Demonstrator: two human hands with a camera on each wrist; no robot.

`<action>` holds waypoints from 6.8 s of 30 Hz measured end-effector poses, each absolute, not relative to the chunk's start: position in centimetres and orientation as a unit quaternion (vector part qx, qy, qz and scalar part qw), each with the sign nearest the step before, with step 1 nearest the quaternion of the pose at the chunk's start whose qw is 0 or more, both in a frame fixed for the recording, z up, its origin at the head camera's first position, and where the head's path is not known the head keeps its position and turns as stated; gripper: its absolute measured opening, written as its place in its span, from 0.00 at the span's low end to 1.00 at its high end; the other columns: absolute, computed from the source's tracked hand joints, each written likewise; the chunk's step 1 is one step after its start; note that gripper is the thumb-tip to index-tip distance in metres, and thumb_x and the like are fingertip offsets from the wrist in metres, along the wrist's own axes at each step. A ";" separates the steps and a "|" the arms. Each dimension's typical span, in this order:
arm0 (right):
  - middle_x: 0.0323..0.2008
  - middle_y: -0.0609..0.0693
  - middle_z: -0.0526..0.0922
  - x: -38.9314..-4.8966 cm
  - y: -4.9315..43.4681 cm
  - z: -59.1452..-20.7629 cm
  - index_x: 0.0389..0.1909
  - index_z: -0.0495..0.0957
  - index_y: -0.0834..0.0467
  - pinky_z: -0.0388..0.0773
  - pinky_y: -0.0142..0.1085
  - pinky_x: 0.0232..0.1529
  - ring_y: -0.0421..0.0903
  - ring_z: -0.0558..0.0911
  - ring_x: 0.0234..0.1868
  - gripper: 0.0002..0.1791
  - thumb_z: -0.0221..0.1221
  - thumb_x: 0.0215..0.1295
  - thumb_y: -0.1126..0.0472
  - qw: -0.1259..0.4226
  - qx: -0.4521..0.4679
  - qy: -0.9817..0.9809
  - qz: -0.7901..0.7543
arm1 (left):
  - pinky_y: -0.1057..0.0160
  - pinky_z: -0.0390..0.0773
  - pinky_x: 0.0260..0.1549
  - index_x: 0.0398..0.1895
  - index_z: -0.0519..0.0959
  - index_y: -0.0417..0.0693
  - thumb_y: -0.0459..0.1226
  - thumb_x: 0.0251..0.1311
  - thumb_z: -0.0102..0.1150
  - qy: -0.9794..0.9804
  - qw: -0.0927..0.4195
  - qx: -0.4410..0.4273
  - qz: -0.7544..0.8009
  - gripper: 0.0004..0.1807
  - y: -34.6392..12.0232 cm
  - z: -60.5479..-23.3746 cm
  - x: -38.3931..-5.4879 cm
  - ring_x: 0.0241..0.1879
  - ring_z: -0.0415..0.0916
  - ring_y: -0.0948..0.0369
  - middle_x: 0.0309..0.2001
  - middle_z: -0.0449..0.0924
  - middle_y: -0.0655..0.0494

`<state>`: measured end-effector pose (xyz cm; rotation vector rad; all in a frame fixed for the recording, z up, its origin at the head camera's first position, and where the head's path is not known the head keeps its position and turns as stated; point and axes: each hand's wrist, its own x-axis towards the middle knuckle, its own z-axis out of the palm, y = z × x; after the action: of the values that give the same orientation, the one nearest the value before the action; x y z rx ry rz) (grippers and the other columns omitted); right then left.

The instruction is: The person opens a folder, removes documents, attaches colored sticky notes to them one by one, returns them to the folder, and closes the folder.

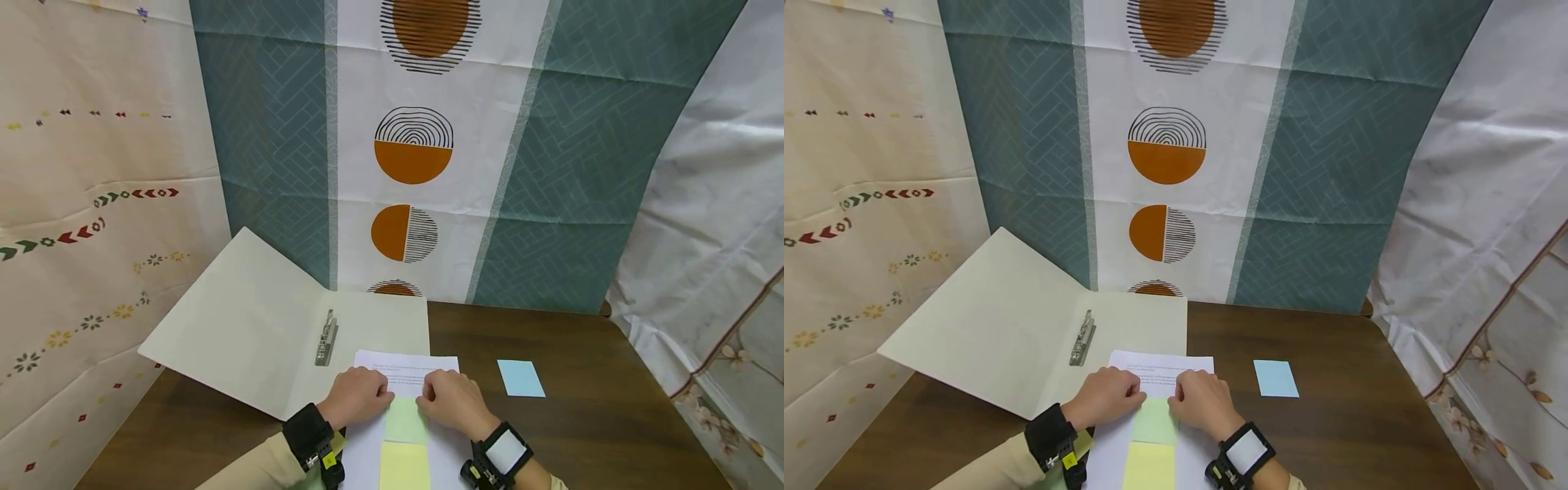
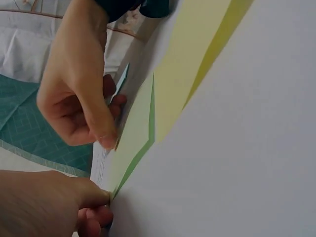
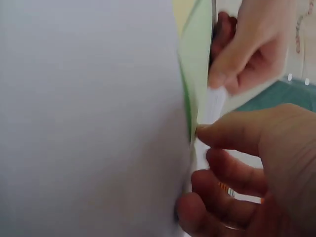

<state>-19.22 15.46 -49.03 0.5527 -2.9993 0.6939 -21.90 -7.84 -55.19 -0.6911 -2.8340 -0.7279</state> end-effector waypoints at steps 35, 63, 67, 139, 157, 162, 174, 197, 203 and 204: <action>0.26 0.41 0.77 -16.5 17.0 -47.8 0.18 0.87 0.51 0.59 0.31 0.21 0.36 0.65 0.24 0.13 0.71 0.62 0.65 0.095 0.295 -0.948 0.074 | 0.67 0.78 0.46 0.65 0.90 0.70 0.50 0.80 0.65 -0.894 -0.004 -0.442 -0.069 0.16 -6.9 -48.8 -16.4 0.64 0.81 0.64 0.67 0.87 0.69; 0.74 0.62 0.82 -18.8 20.1 -48.3 0.76 0.79 0.64 0.85 0.63 0.56 0.65 0.82 0.67 0.49 0.81 0.60 0.39 0.032 0.132 -0.981 0.140 | 0.63 0.83 0.52 0.51 0.96 0.52 0.37 0.66 0.76 -0.921 -0.052 -0.318 -0.220 0.12 -14.6 -48.1 -15.9 0.60 0.85 0.58 0.57 0.92 0.60; 0.83 0.64 0.73 -19.1 20.9 -48.5 0.81 0.74 0.64 0.74 0.80 0.66 0.73 0.72 0.80 0.56 0.76 0.63 0.32 -0.023 0.132 -0.982 0.136 | 0.65 0.81 0.49 0.51 0.96 0.53 0.35 0.61 0.80 -0.923 -0.052 -0.315 -0.213 0.14 -14.6 -48.1 -15.9 0.60 0.85 0.58 0.57 0.92 0.60; 0.26 0.46 0.84 -13.8 41.8 -48.2 0.42 0.85 0.68 0.77 0.39 0.35 0.44 0.79 0.28 0.28 0.71 0.75 0.42 -0.187 -0.049 -0.939 0.284 | 0.67 0.73 0.42 0.34 0.91 0.63 0.36 0.59 0.81 -0.924 0.007 -0.285 -0.254 0.08 -14.4 -49.4 -16.6 0.45 0.75 0.69 0.42 0.87 0.70; 0.69 0.75 0.77 -21.8 35.1 -44.1 0.77 0.74 0.64 0.85 0.68 0.53 0.74 0.81 0.64 0.41 0.73 0.74 0.45 -0.035 0.109 -0.972 0.203 | 0.66 0.73 0.43 0.34 0.91 0.64 0.38 0.61 0.81 -0.925 -0.024 -0.269 -0.268 0.08 -14.8 -49.4 -16.5 0.47 0.74 0.69 0.43 0.87 0.71; 0.75 0.75 0.72 -23.5 33.9 -44.2 0.79 0.74 0.61 0.80 0.77 0.57 0.80 0.74 0.70 0.41 0.74 0.73 0.47 -0.021 0.133 -0.972 0.192 | 0.65 0.75 0.45 0.34 0.91 0.65 0.38 0.61 0.82 -0.925 -0.018 -0.275 -0.262 0.08 -14.6 -49.6 -16.6 0.48 0.75 0.68 0.44 0.87 0.72; 0.66 0.67 0.79 -25.4 34.9 -46.7 0.68 0.83 0.61 0.80 0.72 0.61 0.69 0.75 0.65 0.35 0.82 0.63 0.52 -0.074 0.122 -0.971 0.194 | 0.66 0.71 0.42 0.34 0.91 0.64 0.38 0.61 0.82 -0.923 -0.029 -0.272 -0.272 0.08 -14.5 -49.4 -16.5 0.46 0.72 0.70 0.43 0.86 0.71; 0.62 0.74 0.86 -25.6 34.4 -46.8 0.64 0.82 0.66 0.87 0.66 0.57 0.73 0.85 0.62 0.30 0.80 0.65 0.62 -0.042 0.048 -0.973 0.223 | 0.66 0.72 0.42 0.34 0.91 0.64 0.37 0.61 0.81 -0.922 -0.014 -0.281 -0.265 0.08 -14.3 -49.5 -16.7 0.46 0.73 0.69 0.43 0.85 0.72; 0.57 0.67 0.91 -25.3 34.7 -45.8 0.50 0.89 0.62 0.86 0.66 0.58 0.71 0.87 0.61 0.15 0.78 0.67 0.62 -0.017 0.064 -0.967 0.245 | 0.67 0.72 0.42 0.34 0.91 0.64 0.37 0.60 0.82 -0.923 -0.006 -0.284 -0.259 0.09 -14.3 -49.5 -16.5 0.46 0.74 0.69 0.42 0.85 0.72; 0.56 0.66 0.92 -25.2 34.8 -45.6 0.49 0.89 0.61 0.87 0.63 0.56 0.68 0.88 0.58 0.13 0.78 0.67 0.61 -0.011 0.063 -0.966 0.250 | 0.67 0.72 0.42 0.34 0.91 0.64 0.36 0.60 0.82 -0.924 -0.005 -0.284 -0.258 0.09 -14.4 -49.5 -16.5 0.46 0.74 0.69 0.42 0.85 0.71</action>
<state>-25.17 34.76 -45.55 0.1993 -3.0558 0.7910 -16.50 -14.36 -49.50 -0.8939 -2.9098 -0.8132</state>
